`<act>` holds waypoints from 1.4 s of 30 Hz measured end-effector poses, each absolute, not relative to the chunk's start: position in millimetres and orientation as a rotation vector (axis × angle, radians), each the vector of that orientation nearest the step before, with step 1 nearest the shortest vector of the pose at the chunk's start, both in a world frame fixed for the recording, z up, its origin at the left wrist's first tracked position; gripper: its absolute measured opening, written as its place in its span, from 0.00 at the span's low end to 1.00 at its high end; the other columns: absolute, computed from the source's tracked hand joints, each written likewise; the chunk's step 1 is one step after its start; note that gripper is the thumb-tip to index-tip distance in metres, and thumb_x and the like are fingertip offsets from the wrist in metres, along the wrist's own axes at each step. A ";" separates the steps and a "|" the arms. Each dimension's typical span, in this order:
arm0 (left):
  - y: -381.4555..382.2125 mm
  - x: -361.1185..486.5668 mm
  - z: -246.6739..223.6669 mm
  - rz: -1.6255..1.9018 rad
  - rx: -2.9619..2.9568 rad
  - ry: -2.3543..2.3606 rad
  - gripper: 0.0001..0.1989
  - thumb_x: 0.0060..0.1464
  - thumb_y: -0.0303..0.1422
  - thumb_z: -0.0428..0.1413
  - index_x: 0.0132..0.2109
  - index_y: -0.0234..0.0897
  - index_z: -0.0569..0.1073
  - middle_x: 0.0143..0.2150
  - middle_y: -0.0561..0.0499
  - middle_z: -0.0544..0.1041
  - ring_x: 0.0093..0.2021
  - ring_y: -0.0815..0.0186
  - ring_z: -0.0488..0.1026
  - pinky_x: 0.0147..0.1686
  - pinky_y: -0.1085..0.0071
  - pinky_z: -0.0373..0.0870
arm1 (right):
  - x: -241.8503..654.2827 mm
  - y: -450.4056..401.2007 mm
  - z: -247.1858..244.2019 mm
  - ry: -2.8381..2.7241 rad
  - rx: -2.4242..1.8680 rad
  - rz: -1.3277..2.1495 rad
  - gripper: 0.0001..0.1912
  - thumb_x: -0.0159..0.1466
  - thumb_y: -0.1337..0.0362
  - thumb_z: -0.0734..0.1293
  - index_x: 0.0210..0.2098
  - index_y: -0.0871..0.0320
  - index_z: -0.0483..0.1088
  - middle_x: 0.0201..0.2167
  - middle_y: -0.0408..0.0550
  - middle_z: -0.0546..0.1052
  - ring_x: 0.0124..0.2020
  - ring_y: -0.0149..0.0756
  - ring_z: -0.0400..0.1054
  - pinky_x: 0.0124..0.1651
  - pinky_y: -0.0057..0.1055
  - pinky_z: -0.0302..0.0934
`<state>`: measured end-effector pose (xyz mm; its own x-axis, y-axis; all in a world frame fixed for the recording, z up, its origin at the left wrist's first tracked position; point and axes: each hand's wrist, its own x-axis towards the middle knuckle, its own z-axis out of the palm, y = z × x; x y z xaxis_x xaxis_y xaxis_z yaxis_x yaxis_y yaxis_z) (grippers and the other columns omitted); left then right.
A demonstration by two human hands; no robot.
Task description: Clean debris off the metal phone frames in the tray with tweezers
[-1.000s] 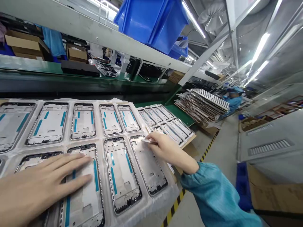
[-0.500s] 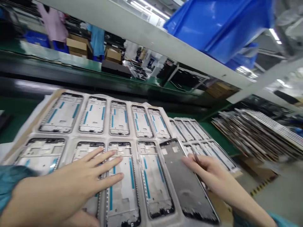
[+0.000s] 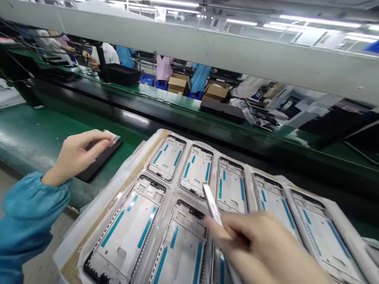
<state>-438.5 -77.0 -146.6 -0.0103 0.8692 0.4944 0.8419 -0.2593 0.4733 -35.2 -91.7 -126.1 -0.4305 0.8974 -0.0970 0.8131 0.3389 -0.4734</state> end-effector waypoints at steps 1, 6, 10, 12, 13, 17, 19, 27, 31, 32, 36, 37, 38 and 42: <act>-76.8 -462.2 -166.7 1.140 1.969 2.065 0.26 0.68 0.47 0.39 0.51 0.38 0.75 0.46 0.53 0.81 0.45 0.62 0.75 0.49 0.59 0.73 | -63.7 -82.5 -117.3 -2.468 -1.520 0.802 0.31 0.64 0.40 0.55 0.16 0.54 0.49 0.14 0.43 0.50 0.15 0.33 0.44 0.19 0.34 0.38; -92.8 -528.6 -247.3 0.899 1.790 2.271 0.19 0.69 0.44 0.41 0.44 0.39 0.72 0.42 0.53 0.78 0.42 0.58 0.75 0.47 0.59 0.73 | -128.3 -40.5 -108.6 -2.550 -1.289 0.709 0.26 0.66 0.45 0.52 0.17 0.53 0.45 0.14 0.40 0.50 0.17 0.33 0.44 0.21 0.33 0.43; -88.7 -533.3 -265.2 0.850 1.819 2.337 0.19 0.71 0.39 0.39 0.43 0.39 0.72 0.41 0.52 0.76 0.45 0.56 0.73 0.50 0.58 0.72 | -113.0 -16.6 -137.4 -2.498 -1.103 0.167 0.21 0.68 0.54 0.55 0.21 0.51 0.49 0.14 0.39 0.57 0.16 0.34 0.51 0.23 0.33 0.47; -75.8 -532.6 -266.6 0.766 1.911 2.367 0.20 0.71 0.38 0.39 0.42 0.38 0.74 0.40 0.50 0.75 0.45 0.56 0.72 0.50 0.59 0.71 | -105.5 -9.8 -148.2 -2.469 -1.091 0.074 0.20 0.69 0.56 0.56 0.22 0.51 0.50 0.14 0.39 0.60 0.15 0.35 0.54 0.23 0.33 0.49; -68.3 -532.1 -267.2 0.719 1.953 2.381 0.21 0.72 0.37 0.39 0.41 0.37 0.75 0.40 0.50 0.74 0.45 0.57 0.72 0.49 0.60 0.71 | -103.5 -7.9 -151.5 -2.464 -1.090 0.056 0.19 0.69 0.57 0.56 0.22 0.51 0.50 0.14 0.39 0.61 0.15 0.35 0.55 0.23 0.33 0.49; -44.3 -529.2 -272.2 0.643 2.023 2.422 0.23 0.70 0.38 0.42 0.34 0.34 0.75 0.34 0.49 0.73 0.39 0.60 0.70 0.41 0.64 0.69 | -102.7 -5.8 -154.9 -2.456 -1.053 0.051 0.18 0.69 0.60 0.56 0.23 0.50 0.49 0.14 0.38 0.62 0.15 0.35 0.57 0.23 0.32 0.49; -39.1 -528.8 -274.2 0.658 2.057 2.436 0.24 0.68 0.40 0.42 0.31 0.34 0.74 0.31 0.50 0.72 0.36 0.61 0.69 0.38 0.65 0.68 | -102.6 -5.2 -155.2 -2.443 -1.050 0.056 0.18 0.69 0.60 0.56 0.23 0.51 0.49 0.14 0.39 0.63 0.15 0.35 0.58 0.23 0.31 0.49; -32.2 -533.8 -270.4 0.451 2.026 2.540 0.23 0.67 0.43 0.40 0.30 0.41 0.72 0.31 0.48 0.72 0.37 0.50 0.70 0.34 0.58 0.71 | -97.2 -2.3 -162.1 -2.420 -1.090 0.131 0.15 0.69 0.61 0.56 0.25 0.52 0.51 0.17 0.41 0.66 0.19 0.34 0.59 0.27 0.30 0.47; -22.1 -533.1 -268.0 0.311 1.955 2.583 0.22 0.65 0.43 0.41 0.28 0.41 0.71 0.30 0.47 0.75 0.37 0.46 0.74 0.33 0.55 0.70 | -97.3 -2.4 -160.8 -2.419 -1.132 0.174 0.13 0.67 0.64 0.57 0.25 0.53 0.53 0.18 0.41 0.66 0.20 0.32 0.56 0.28 0.29 0.42; -19.4 -533.2 -267.2 0.292 1.945 2.583 0.21 0.64 0.42 0.41 0.28 0.41 0.71 0.28 0.48 0.75 0.35 0.47 0.74 0.32 0.56 0.69 | -97.5 -2.4 -159.8 -2.422 -1.144 0.183 0.12 0.66 0.66 0.58 0.25 0.54 0.55 0.19 0.41 0.66 0.21 0.32 0.56 0.28 0.29 0.41; -8.3 -537.3 -262.8 0.267 1.963 2.543 0.19 0.55 0.43 0.45 0.22 0.41 0.69 0.18 0.53 0.71 0.24 0.53 0.73 0.29 0.59 0.64 | -97.4 -3.2 -155.4 -2.438 -1.163 0.212 0.09 0.60 0.72 0.61 0.25 0.55 0.59 0.22 0.41 0.71 0.23 0.31 0.57 0.29 0.28 0.40; -5.1 -539.0 -261.2 0.261 2.022 2.509 0.18 0.51 0.45 0.47 0.21 0.41 0.68 0.16 0.53 0.69 0.23 0.53 0.73 0.29 0.57 0.63 | -97.3 -3.6 -154.6 -2.440 -1.162 0.214 0.08 0.59 0.72 0.61 0.26 0.55 0.60 0.22 0.40 0.72 0.23 0.31 0.58 0.29 0.28 0.40; -1.6 -540.7 -259.4 0.249 2.109 2.457 0.16 0.47 0.46 0.48 0.20 0.41 0.68 0.14 0.53 0.67 0.22 0.53 0.72 0.30 0.55 0.63 | -97.2 -4.1 -153.8 -2.441 -1.160 0.212 0.07 0.59 0.72 0.61 0.27 0.55 0.61 0.23 0.40 0.73 0.24 0.31 0.59 0.29 0.28 0.40; 10.9 -540.1 -251.3 0.111 2.685 1.829 0.12 0.38 0.43 0.51 0.18 0.41 0.65 0.10 0.54 0.58 0.23 0.50 0.73 0.38 0.44 0.61 | -96.5 -7.2 -151.3 -2.426 -1.162 0.189 0.07 0.63 0.70 0.60 0.29 0.54 0.65 0.24 0.39 0.75 0.24 0.31 0.62 0.30 0.27 0.40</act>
